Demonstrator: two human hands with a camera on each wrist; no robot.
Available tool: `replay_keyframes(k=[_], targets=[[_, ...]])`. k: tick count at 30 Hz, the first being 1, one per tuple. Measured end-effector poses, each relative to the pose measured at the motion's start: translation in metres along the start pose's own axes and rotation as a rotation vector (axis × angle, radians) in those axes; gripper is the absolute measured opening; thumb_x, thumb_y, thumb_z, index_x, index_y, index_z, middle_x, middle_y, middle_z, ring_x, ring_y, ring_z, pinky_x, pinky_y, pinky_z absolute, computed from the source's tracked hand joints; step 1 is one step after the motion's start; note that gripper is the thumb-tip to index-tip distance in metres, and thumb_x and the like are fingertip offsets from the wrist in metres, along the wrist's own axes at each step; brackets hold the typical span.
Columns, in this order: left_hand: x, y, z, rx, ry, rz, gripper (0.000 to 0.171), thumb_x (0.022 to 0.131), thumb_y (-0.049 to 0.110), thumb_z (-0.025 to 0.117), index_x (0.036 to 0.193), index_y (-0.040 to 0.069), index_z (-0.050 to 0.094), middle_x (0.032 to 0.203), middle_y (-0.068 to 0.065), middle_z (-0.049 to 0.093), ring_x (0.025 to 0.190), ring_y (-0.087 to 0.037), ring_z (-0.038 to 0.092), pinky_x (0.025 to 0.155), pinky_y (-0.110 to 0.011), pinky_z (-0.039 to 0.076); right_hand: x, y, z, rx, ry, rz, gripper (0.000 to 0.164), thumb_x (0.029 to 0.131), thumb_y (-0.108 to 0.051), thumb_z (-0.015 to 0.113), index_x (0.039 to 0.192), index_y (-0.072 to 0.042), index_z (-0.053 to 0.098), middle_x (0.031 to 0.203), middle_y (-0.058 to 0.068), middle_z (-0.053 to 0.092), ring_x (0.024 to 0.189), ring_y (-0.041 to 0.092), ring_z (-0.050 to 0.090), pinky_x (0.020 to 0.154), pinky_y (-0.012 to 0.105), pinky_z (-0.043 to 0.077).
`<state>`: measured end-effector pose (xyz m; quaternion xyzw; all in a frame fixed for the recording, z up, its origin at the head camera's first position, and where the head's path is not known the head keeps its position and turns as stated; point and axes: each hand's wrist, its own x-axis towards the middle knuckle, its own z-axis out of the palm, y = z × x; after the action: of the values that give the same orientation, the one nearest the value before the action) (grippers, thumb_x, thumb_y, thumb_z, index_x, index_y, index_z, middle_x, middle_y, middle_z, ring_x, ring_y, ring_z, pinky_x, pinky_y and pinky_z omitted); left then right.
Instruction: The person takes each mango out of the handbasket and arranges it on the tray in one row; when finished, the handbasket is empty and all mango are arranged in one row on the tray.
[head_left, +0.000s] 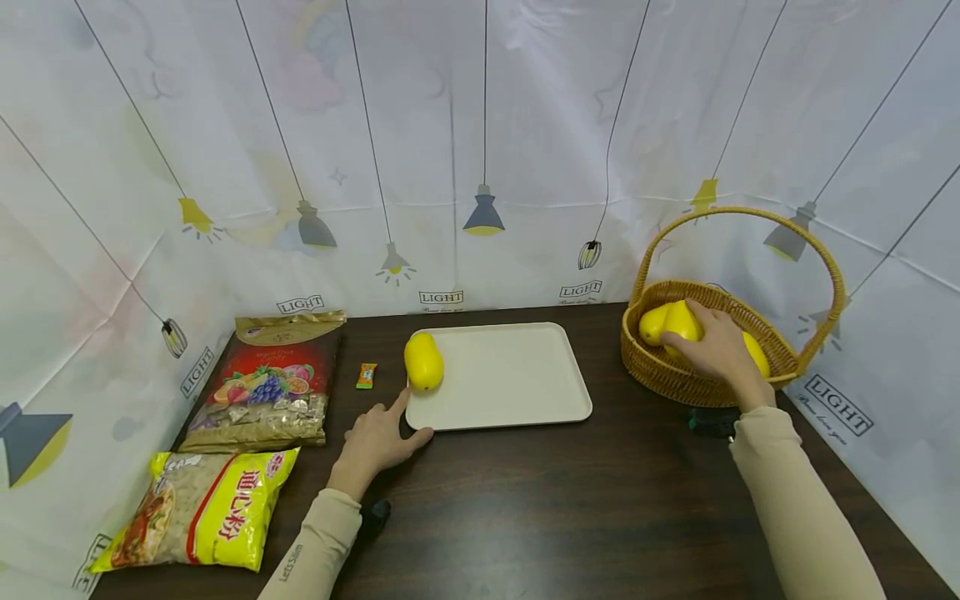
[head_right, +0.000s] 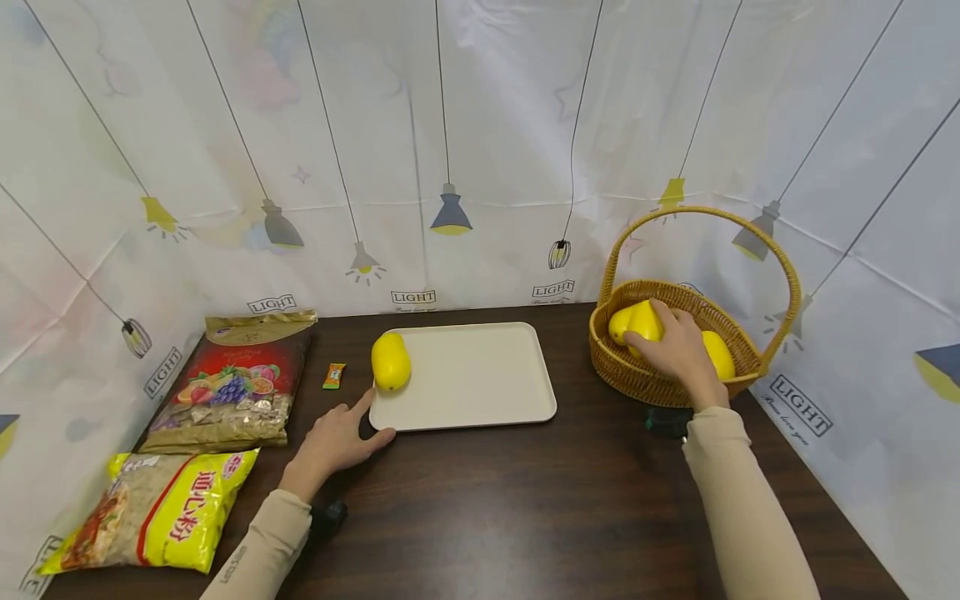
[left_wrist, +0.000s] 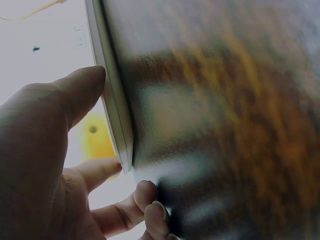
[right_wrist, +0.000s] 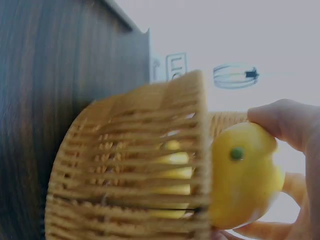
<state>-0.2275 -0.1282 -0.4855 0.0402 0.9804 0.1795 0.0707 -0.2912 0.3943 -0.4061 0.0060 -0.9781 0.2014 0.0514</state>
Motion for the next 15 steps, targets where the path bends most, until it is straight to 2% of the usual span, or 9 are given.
replay_keyframes(k=[5,15], targets=[[0.001,-0.001,-0.001,-0.003,0.002,0.002,0.087,0.089,0.066,0.061,0.16,0.027,0.029,0.13,-0.025,0.059,0.108,-0.047,0.062,0.085,-0.072,0.048,-0.005,-0.021,-0.003,0.05,0.06,-0.007,0.088,0.097,-0.057,0.052,0.161,-0.007,0.018,0.15,0.041,0.028,0.131,0.059,0.032,0.092,0.069,0.037],[0.001,-0.002,0.002,-0.001,0.002,0.004,0.088,0.088,0.067,0.061,0.16,0.026,0.03,0.131,-0.025,0.059,0.109,-0.047,0.062,0.085,-0.071,0.048,-0.014,-0.046,0.006,0.101,0.088,-0.046,0.086,0.096,-0.056,0.056,0.161,-0.012,0.023,0.151,0.035,0.03,0.13,0.054,0.036,0.092,0.066,0.041]])
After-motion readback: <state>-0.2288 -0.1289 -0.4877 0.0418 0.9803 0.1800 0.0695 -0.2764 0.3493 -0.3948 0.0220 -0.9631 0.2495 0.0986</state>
